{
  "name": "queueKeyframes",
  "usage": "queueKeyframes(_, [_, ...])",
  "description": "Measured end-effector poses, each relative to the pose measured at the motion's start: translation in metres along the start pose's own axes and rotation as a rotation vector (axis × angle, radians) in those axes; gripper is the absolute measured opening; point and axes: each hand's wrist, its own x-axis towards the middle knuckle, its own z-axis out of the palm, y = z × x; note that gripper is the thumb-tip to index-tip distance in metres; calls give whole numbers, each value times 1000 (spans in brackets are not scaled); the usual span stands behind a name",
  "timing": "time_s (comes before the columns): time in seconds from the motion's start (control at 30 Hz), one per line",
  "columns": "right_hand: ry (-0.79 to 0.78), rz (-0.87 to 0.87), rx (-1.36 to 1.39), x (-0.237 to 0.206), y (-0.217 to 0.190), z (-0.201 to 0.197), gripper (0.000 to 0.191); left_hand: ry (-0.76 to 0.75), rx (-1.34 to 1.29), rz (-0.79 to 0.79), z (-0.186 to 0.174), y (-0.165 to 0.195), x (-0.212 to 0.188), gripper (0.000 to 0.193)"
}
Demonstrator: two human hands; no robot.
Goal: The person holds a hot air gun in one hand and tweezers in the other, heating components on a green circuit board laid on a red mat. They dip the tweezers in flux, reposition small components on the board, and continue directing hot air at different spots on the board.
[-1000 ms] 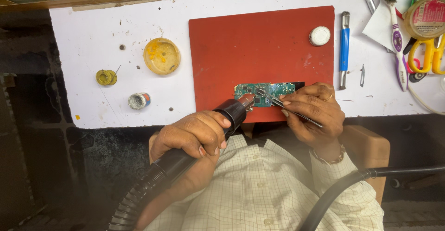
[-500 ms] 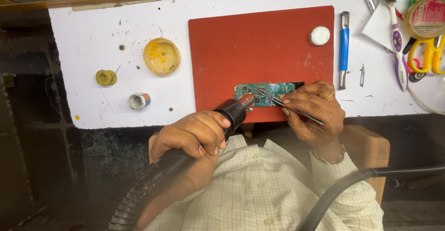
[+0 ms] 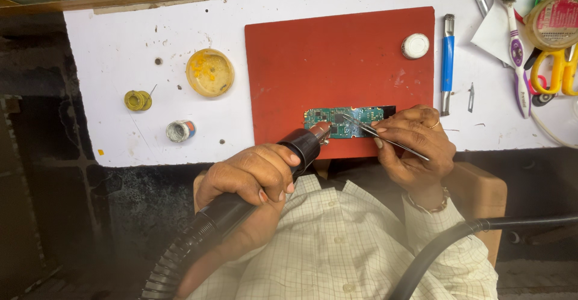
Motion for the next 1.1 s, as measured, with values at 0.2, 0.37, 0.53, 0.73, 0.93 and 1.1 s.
queueKeyframes(0.2, [4,-21,24,-1,3,1,22,1,-19,9,1,0,-1,49])
queueKeyframes(0.37, [10,-27,28,-2,5,1,22,5,-18,-37,0,1,-2,50])
queueKeyframes(0.53, [7,-27,33,-2,4,0,22,-6,-21,-11,0,-1,-3,49])
queueKeyframes(0.73, [1,-38,44,-1,4,1,22,-6,-30,-7,0,-1,-2,50])
queueKeyframes(0.93, [-8,-33,34,0,2,0,22,-6,-33,14,4,-2,0,49])
queueKeyframes(1.1, [-19,-54,20,1,1,0,21,-18,-17,12,6,0,4,45])
